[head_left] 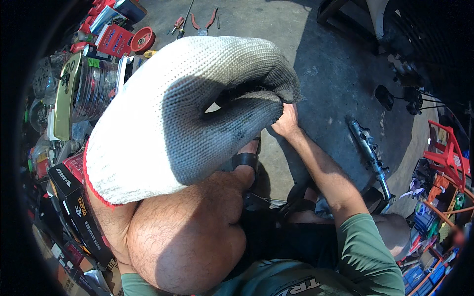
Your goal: The person is working on a motorcycle engine, using a wrench to tighten or loosen bolts. They repeatedly reach into the engine compartment, adjust components, and handle small parts on the floor.
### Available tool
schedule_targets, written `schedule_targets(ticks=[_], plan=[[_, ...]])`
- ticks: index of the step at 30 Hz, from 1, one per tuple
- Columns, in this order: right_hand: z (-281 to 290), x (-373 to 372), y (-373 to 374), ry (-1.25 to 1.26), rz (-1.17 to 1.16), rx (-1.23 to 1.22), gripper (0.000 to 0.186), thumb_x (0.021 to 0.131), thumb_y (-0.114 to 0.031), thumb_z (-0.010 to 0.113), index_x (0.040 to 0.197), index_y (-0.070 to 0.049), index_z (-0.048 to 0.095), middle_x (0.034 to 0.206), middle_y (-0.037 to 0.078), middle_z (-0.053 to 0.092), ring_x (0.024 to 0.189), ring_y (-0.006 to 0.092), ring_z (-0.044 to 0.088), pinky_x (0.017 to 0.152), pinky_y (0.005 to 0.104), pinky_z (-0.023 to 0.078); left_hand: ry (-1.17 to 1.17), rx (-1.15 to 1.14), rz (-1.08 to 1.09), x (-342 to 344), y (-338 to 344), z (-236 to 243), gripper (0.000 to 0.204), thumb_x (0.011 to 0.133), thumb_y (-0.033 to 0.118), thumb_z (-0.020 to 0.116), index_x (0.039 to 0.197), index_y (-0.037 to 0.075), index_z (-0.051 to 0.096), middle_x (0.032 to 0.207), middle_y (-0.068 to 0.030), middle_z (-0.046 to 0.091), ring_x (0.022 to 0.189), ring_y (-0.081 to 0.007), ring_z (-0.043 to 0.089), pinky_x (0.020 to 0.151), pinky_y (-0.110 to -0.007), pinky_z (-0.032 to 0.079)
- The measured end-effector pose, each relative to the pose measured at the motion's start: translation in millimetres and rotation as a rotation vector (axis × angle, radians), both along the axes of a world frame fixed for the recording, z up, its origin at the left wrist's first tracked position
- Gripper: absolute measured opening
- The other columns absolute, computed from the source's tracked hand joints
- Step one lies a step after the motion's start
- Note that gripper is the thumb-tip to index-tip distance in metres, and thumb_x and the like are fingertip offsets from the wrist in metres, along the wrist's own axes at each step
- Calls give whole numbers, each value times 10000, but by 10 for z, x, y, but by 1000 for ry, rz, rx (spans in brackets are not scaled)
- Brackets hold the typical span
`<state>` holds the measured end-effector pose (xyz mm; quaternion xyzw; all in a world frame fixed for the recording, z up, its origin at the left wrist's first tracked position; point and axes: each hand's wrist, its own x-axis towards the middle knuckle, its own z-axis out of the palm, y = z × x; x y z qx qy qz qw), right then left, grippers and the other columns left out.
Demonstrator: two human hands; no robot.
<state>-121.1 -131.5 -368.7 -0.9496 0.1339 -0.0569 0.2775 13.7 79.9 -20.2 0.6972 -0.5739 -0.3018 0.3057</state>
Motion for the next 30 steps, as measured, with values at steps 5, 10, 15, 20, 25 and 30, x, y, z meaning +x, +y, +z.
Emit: schedule_targets(ticks=[5,10,15,20,25,30], plan=[[-35,-26,-56,-180,-201,369,324,848,-32,615,1152,6,720,1570,325,370,1466,457,354,1225,458,291,5,-10,9,-15,-1,36,279,942,167,647,1160,-3,682,1032,-184,710,959,-313,704,858,-377,548],[62,-97,-217,-123,-569,1050,365,774,57,578,1108,14,717,1385,217,585,1248,332,574,1077,390,438,41,-38,23,-11,-63,194,263,938,155,649,1147,-1,686,1021,-186,708,948,-318,704,850,-378,549],[706,-54,-330,-63,-581,1479,389,782,36,553,1153,9,666,1191,91,636,985,194,600,874,312,496,81,-62,153,-45,-125,322,248,935,143,652,1134,0,689,1010,-188,707,937,-324,705,841,-380,550],[1540,-41,-387,-199,-537,1881,377,781,-4,568,1151,-26,635,1206,87,658,1138,217,615,1056,419,458,78,-47,231,-1,-374,410,232,932,130,654,1121,1,692,998,-189,705,927,-329,705,832,-382,550],[2450,-263,-647,-522,-426,2140,350,827,26,550,1164,-19,635,1357,183,614,1340,331,527,1203,527,334,-98,49,185,-83,-428,479,219,954,173,689,1098,8,702,977,-139,699,887,-258,693,801,-371,548],[3343,-641,-1127,-1003,-165,2117,385,852,27,512,1215,-38,620,1335,151,616,1276,302,556,1142,494,380,-106,104,208,-249,-454,600,198,914,106,657,1074,14,730,960,-176,718,905,-328,706,818,-393,549]])
